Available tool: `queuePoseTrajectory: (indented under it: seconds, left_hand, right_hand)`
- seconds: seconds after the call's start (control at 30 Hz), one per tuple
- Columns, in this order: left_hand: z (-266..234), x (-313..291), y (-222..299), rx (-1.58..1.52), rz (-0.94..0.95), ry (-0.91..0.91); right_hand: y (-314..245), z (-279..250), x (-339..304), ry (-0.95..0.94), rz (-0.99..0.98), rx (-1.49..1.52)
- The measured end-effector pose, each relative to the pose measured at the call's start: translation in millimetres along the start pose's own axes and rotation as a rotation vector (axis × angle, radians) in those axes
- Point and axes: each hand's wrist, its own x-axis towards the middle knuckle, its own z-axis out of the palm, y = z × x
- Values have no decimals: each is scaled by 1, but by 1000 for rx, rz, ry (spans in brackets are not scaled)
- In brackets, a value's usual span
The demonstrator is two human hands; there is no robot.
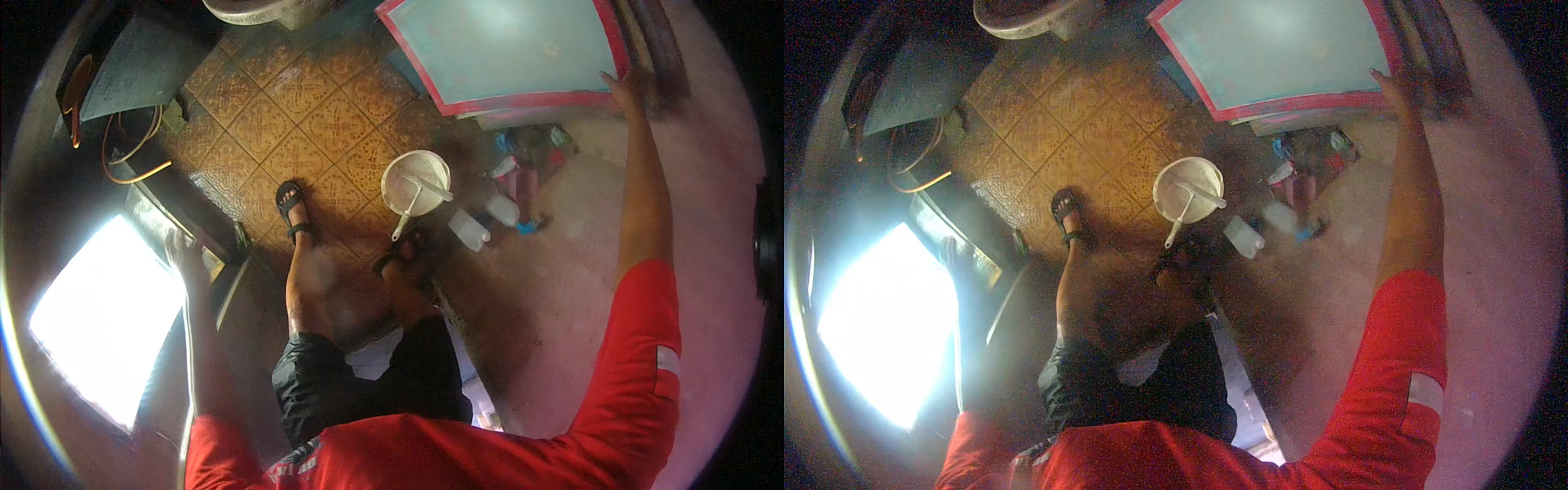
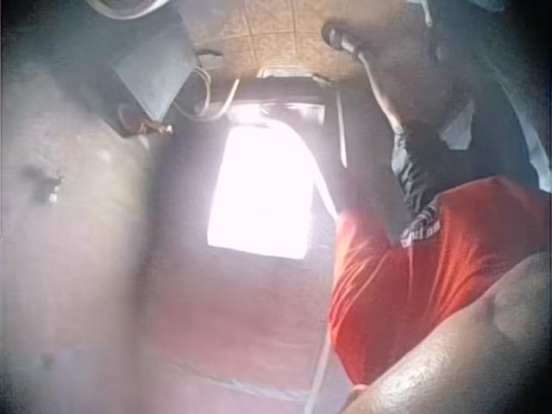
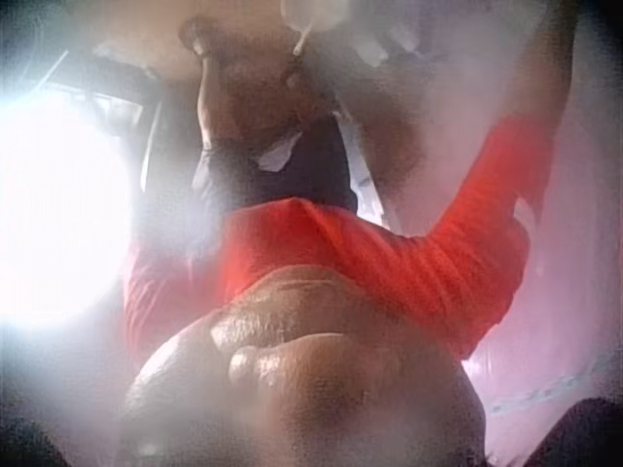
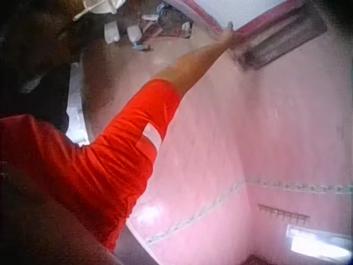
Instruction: The person cleans a screen printing frame by applying a white liquid from a bowl and scrubbing it with a squeegee.
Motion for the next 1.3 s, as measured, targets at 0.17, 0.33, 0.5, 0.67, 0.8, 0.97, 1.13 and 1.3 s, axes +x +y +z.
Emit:
queuePoseTrajectory:
  seconds: [0.17, 0.33, 0.5, 0.67, 0.8, 0.97, 1.13, 1.3]
  left_hand:
    - [-38, -184, 112, -1084, -942, -180]
    - [-84, -399, 32, -771, -1278, -415]
    - [-141, -490, 51, -963, -1373, -419]
    - [-176, -475, 91, -680, -1027, -491]
    - [-194, -378, 144, -417, -774, -512]
    - [-220, -270, 195, -497, -334, -339]
    - [-268, -159, 266, -258, 202, -165]
    - [-288, -46, 305, -125, 426, 81]
  right_hand:
    - [31, 30, -21, 455, -143, 115]
    - [31, -4, -13, 311, -255, 114]
    - [46, 0, -33, 454, -192, 333]
    - [-3, -40, -98, 11, -174, 639]
    - [-64, -73, -197, 170, -206, 679]
    - [-111, -109, -282, 139, -190, 739]
    - [-124, -147, -338, 243, -431, 705]
    - [-166, -218, -360, 205, -810, 566]
